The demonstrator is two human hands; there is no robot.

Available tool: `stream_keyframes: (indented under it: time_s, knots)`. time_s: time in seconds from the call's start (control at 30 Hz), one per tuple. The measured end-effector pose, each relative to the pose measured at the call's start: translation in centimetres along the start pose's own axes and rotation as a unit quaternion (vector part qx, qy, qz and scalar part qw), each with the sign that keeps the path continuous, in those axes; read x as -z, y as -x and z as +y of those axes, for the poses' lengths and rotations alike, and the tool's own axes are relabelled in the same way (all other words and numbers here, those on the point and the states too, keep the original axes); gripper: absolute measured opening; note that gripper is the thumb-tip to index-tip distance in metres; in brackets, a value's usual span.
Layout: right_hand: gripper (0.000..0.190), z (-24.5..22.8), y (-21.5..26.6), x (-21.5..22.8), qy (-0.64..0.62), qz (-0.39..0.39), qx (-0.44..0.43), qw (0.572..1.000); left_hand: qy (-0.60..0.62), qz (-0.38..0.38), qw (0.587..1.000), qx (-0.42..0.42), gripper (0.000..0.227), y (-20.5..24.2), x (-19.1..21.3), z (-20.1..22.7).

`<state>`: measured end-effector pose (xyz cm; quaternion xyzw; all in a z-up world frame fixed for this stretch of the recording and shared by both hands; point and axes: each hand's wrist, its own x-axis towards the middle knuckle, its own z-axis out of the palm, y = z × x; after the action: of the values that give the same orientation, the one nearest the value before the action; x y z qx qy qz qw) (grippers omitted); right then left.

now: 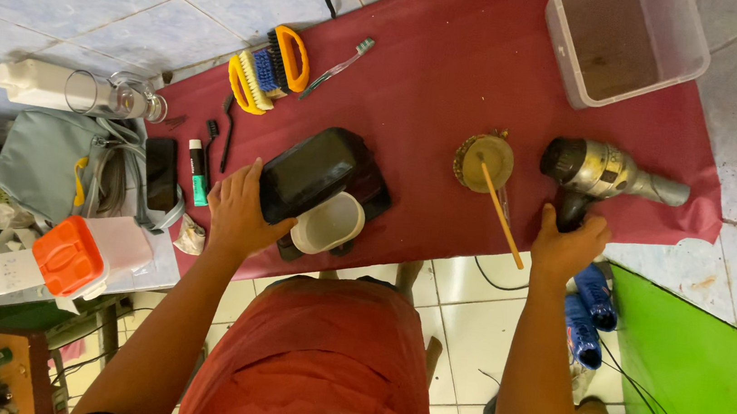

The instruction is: The person applies a liquid substance to a black object using a brush. They then use a hair dryer to dry the surface of the object. The person repeats the process of applying the liquid and drying it with the hair dryer.

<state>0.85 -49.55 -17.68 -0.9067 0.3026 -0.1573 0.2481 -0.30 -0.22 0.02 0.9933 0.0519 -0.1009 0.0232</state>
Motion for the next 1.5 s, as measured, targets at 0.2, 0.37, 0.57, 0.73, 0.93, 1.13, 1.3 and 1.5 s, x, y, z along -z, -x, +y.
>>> stream_keyframes:
  time_s: [0.2,0.37,0.57,0.73,0.93,1.13,1.3,1.5]
  knots:
    - [0.062,-1.7,1.4,2.7,-0.001,0.06,0.019,0.998,0.005,0.032,0.999,-0.003,0.125,0.6,-1.0,0.5]
    - [0.063,-6.0,3.6,5.5,-0.312,0.031,0.101,0.944,0.039,0.06,0.997,0.004,0.124,1.1,-0.9,1.2]
    - [0.093,-9.6,3.4,3.7,-0.395,-0.118,0.156,0.898,0.095,0.095,0.991,0.0,0.118,1.9,-1.3,1.6]
    - [0.013,-14.2,1.9,6.7,-0.251,-0.055,0.228,0.939,0.099,0.115,0.988,-0.004,0.116,2.1,-1.7,1.7]
    - [0.024,-13.5,3.1,8.6,-0.251,-0.043,0.183,0.949,0.099,0.096,0.99,-0.005,0.11,2.2,-0.9,1.5]
    - [0.021,-14.6,5.5,8.7,-0.305,-0.021,0.157,0.939,0.111,0.086,0.99,-0.01,0.107,2.1,-0.4,1.4]
    - [0.019,-13.8,6.4,7.3,-0.342,0.004,0.148,0.928,0.087,0.114,0.989,-0.031,0.106,1.9,-0.5,1.1]
    - [0.021,-12.4,7.4,5.3,-0.394,-0.004,0.105,0.913,0.101,0.044,0.994,0.001,0.112,1.8,1.2,1.7]
